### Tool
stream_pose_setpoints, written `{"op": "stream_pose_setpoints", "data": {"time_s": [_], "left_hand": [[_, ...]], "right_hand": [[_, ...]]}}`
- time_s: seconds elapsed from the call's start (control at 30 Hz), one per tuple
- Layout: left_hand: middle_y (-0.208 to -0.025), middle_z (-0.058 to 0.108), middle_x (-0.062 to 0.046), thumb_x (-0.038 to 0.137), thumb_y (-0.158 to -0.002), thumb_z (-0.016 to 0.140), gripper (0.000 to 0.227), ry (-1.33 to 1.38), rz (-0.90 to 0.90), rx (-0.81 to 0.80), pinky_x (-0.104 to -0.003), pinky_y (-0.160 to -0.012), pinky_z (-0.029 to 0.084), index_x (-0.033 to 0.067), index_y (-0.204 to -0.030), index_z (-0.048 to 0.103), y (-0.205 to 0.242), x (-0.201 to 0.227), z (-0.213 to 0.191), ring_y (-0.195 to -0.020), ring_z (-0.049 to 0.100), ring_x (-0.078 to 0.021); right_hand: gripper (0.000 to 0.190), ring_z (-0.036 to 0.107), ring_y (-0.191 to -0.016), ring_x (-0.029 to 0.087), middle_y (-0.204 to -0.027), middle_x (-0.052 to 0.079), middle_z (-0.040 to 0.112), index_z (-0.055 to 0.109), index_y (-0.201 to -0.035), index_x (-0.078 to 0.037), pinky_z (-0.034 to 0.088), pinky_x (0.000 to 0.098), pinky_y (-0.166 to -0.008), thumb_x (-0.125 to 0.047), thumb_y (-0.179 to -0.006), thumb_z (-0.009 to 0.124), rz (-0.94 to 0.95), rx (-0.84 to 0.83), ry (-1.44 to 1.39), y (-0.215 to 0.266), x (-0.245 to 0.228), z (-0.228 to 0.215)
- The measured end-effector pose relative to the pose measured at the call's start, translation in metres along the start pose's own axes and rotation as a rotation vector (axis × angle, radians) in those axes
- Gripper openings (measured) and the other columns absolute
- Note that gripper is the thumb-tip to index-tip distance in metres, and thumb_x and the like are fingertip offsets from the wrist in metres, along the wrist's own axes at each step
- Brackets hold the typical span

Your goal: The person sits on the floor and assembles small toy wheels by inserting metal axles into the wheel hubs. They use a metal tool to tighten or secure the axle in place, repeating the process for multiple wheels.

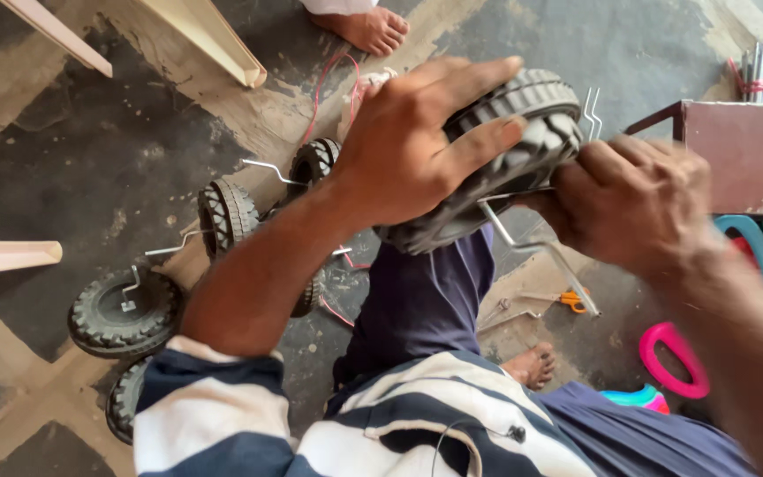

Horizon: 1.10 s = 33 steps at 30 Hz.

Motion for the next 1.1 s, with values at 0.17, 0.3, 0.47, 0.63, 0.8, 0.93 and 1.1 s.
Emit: {"op": "stream_pose_setpoints", "data": {"time_s": [0.17, 0.3, 0.47, 0.63, 0.8, 0.93, 1.1], "left_hand": [[-0.124, 0.074, -0.016, 0.043, -0.106, 0.068, 0.045, 0.032, -0.017, 0.092, -0.040, -0.101, 0.059, 0.0108, -0.136, 0.067, 0.017, 0.000, 0.000, -0.111, 0.074, -0.0305], [-0.118, 0.074, -0.018, 0.043, -0.102, 0.067, 0.045, -0.012, -0.052, 0.090, -0.042, -0.093, 0.057, 0.0097, -0.132, 0.067, 0.006, 0.007, -0.010, -0.108, 0.074, -0.0336], [-0.119, 0.074, -0.018, 0.044, -0.102, 0.068, 0.046, 0.024, -0.024, 0.089, -0.042, -0.095, 0.058, 0.0095, -0.132, 0.067, 0.013, 0.004, -0.015, -0.110, 0.074, -0.0328], [-0.124, 0.073, -0.019, 0.046, -0.101, 0.066, 0.051, -0.046, -0.024, 0.011, -0.043, -0.097, 0.055, 0.0091, -0.136, 0.064, 0.009, 0.003, -0.014, -0.112, 0.072, -0.0341], [-0.126, 0.071, -0.021, 0.047, -0.100, 0.067, 0.055, -0.024, -0.040, -0.053, -0.042, -0.098, 0.055, 0.0094, -0.140, 0.062, 0.003, 0.008, -0.009, -0.115, 0.071, -0.0357], [-0.125, 0.072, -0.020, 0.047, -0.098, 0.066, 0.056, 0.031, -0.094, -0.071, -0.040, -0.099, 0.056, 0.0096, -0.140, 0.062, 0.002, 0.008, -0.009, -0.114, 0.072, -0.0333], [-0.125, 0.072, -0.020, 0.046, -0.099, 0.068, 0.054, 0.007, -0.083, -0.062, -0.041, -0.099, 0.055, 0.0101, -0.139, 0.064, -0.001, 0.007, -0.008, -0.114, 0.072, -0.0347]], "right_hand": [[0.027, 0.050, -0.063, 0.010, -0.073, 0.001, 0.056, 0.061, -0.084, -0.007, 0.038, 0.0287, -0.057, -0.020, -0.106, 0.067, 0.859, 0.254, -1.030, 0.075, -0.090, 0.123], [0.025, 0.049, -0.065, 0.010, -0.079, -0.001, 0.058, 0.062, -0.095, -0.003, 0.037, 0.0257, -0.054, -0.021, -0.112, 0.065, 1.188, 0.325, -1.982, 0.091, -0.120, 0.157], [0.016, 0.066, -0.080, 0.011, -0.090, 0.002, 0.071, 0.072, -0.111, -0.001, 0.054, 0.0258, -0.071, -0.013, -0.103, 0.064, 0.846, -0.023, -1.322, 0.100, -0.086, 0.121], [0.026, 0.069, -0.092, 0.017, -0.103, 0.004, 0.069, 0.068, -0.123, -0.006, 0.056, 0.0294, -0.080, -0.011, -0.098, 0.066, 0.394, 0.084, -0.941, 0.061, -0.036, 0.029], [0.018, 0.065, -0.082, 0.022, -0.087, 0.000, 0.066, 0.075, -0.103, -0.016, 0.051, 0.0388, -0.074, -0.021, -0.086, 0.076, 0.029, -0.088, -0.132, 0.002, -0.032, -0.031], [0.016, 0.064, -0.086, 0.020, -0.086, -0.001, 0.065, 0.076, -0.101, -0.014, 0.051, 0.0374, -0.078, -0.017, -0.085, 0.074, -0.040, -0.079, 0.013, -0.017, -0.041, -0.041], [0.015, 0.064, -0.088, 0.020, -0.090, 0.000, 0.066, 0.075, -0.100, -0.011, 0.051, 0.0378, -0.084, -0.015, -0.085, 0.073, -0.078, -0.058, 0.001, -0.016, -0.032, -0.037]]}}
Point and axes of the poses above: each hand's wrist, its own y-axis away from the middle knuckle, its own z-axis out of the palm, x = y × z, the point moved 2 cm from there along -y, towards the middle knuckle
